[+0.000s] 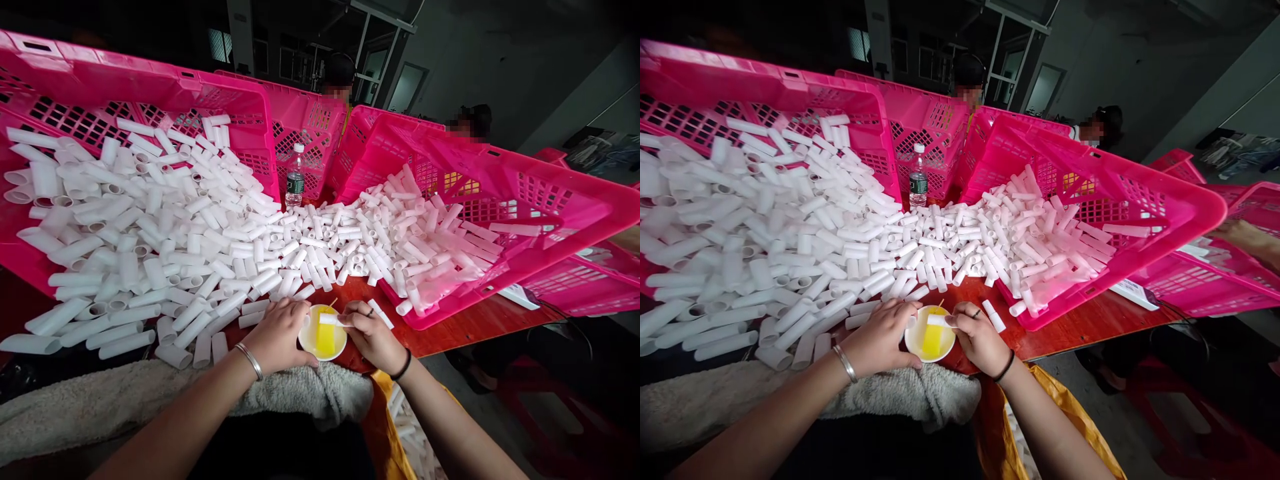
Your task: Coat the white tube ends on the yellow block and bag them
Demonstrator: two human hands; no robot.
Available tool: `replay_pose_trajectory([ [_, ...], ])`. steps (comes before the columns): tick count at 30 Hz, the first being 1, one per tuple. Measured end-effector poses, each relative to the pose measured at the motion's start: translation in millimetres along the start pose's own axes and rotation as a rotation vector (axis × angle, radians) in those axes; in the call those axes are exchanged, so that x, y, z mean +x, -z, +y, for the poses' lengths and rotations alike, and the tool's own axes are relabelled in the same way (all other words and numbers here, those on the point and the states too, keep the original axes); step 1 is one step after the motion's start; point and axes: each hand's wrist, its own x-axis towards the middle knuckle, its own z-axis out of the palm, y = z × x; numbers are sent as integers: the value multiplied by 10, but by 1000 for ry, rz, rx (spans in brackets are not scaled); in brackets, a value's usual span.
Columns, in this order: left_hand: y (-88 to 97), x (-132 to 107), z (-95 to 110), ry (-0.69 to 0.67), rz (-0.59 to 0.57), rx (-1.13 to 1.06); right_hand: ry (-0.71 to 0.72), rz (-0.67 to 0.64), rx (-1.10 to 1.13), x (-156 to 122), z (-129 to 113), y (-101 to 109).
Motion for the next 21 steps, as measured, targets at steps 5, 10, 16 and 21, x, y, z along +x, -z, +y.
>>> replay_pose_trajectory([
  [5,39,35,-11,-32,-35,-24,-205,28,146,-27,-62,32],
  [10,38,58,-40,-53,-22,-17,-39,-8,106,-100,-171,29],
  [16,20,59,-53,-63,-15,-11,-240,64,163,-202,-220,-18],
  [21,36,67,-44,-57,-35,6,-156,49,207,-267,-311,-30],
])
